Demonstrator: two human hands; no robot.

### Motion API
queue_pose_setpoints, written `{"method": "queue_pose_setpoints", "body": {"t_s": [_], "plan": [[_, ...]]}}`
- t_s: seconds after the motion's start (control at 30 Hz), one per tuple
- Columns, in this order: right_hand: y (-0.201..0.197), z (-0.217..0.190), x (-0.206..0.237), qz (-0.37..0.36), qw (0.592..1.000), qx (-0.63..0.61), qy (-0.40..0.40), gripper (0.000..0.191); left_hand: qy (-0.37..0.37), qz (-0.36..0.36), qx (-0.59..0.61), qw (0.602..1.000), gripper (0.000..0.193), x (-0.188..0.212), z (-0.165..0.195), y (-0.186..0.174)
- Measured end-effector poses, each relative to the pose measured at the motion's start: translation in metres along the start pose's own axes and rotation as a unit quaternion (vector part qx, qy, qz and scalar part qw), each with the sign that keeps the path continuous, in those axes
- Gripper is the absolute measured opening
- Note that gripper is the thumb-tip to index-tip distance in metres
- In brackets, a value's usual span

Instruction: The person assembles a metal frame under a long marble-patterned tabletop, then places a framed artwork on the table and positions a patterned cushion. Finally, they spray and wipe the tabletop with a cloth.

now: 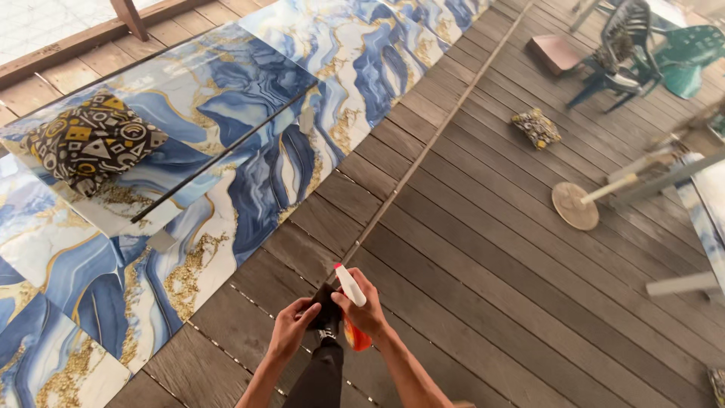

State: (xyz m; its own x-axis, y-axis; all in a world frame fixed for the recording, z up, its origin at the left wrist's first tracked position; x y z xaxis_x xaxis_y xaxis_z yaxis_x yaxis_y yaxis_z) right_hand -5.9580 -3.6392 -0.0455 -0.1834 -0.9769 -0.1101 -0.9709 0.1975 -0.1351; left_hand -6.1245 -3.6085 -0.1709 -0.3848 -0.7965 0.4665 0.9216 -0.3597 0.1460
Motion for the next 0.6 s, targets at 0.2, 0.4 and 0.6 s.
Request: {"method": "queue_pose_setpoints", "body": {"t_s": [0.2,0.4,0.6], "plan": [[-0.006,0.004,-0.167,-0.037,0.998,-0.005,-0.044,0.027,0.011,-0.033,0.031,0.999,0.031,-0.156,0.066,0.003],[0.000,-0.009,-0.288,-0.026,0.998,-0.026,-0.058,0.024,-0.007,0.024,0.124,0.992,0.022,-0.222,0.133,-0.031],[0.019,0.012,-0.427,-0.038,0.998,-0.047,-0.028,0.025,-0.013,0.128,0.245,0.961,0.024,-0.283,0.197,-0.097]]}}
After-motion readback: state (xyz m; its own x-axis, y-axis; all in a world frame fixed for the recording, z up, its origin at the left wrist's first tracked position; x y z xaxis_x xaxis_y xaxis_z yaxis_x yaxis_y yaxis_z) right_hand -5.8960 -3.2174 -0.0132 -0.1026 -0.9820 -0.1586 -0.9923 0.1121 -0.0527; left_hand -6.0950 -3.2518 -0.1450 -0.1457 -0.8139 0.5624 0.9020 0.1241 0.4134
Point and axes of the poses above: each hand's wrist, its own x-axis away from the middle knuckle, its own y-axis out of the palm, z = x × y, the point moved 10 cm from there along -x, towards the middle knuckle, and after that the axes turned 14 degrees about -y, right-handed, at the moved point
